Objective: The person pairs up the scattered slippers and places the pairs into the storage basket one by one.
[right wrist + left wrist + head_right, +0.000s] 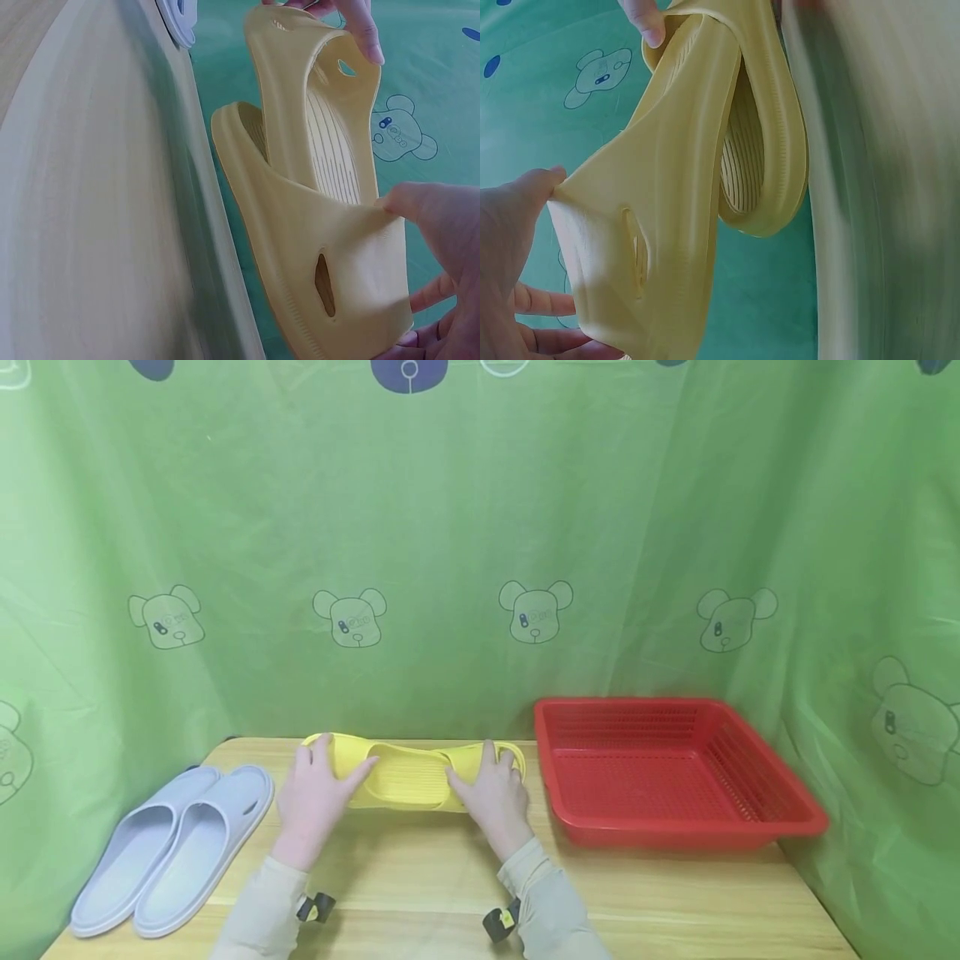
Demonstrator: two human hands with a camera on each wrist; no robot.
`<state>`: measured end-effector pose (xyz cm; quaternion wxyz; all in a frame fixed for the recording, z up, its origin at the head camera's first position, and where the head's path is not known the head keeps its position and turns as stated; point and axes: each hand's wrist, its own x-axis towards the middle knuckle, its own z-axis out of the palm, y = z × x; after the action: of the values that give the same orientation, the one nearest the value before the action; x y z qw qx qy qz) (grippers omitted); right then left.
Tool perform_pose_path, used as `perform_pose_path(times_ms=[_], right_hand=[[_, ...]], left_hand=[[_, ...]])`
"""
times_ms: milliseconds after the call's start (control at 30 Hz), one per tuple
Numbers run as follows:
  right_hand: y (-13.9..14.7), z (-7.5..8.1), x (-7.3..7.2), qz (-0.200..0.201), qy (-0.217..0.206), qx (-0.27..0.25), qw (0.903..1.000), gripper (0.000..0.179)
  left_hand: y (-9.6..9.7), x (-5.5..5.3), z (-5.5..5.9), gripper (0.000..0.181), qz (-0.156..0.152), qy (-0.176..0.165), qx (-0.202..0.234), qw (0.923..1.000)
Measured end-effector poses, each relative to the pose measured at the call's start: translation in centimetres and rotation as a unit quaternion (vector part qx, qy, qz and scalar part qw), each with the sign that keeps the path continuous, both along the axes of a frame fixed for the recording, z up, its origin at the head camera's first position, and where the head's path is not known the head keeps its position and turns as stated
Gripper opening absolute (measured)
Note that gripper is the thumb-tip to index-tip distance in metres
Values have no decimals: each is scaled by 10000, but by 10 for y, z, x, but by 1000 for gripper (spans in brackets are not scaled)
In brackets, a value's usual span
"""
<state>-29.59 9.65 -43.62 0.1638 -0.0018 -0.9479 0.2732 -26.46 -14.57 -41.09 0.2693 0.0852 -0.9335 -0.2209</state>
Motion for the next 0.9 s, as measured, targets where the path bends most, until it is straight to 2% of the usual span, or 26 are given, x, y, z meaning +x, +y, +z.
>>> perform_pose_path(times_ms=[300,667,767,900], right_hand=[[0,-2,0,-1,89,6,10000,87],[-1,-5,-1,4,329,173,9993,85],[2,-3,-3,-5,246,205,9995,88],[9,-4,-7,-27,83,240,9997,90]], left_hand=[[4,0,-2,89,-14,-102,-61,9999],[14,0,-7,89,-123,-42,-209,9997],[14,-2,-10,92,-287,-148,-285,9991],[13,-3,-12,96,-655,-278,-527,9961]])
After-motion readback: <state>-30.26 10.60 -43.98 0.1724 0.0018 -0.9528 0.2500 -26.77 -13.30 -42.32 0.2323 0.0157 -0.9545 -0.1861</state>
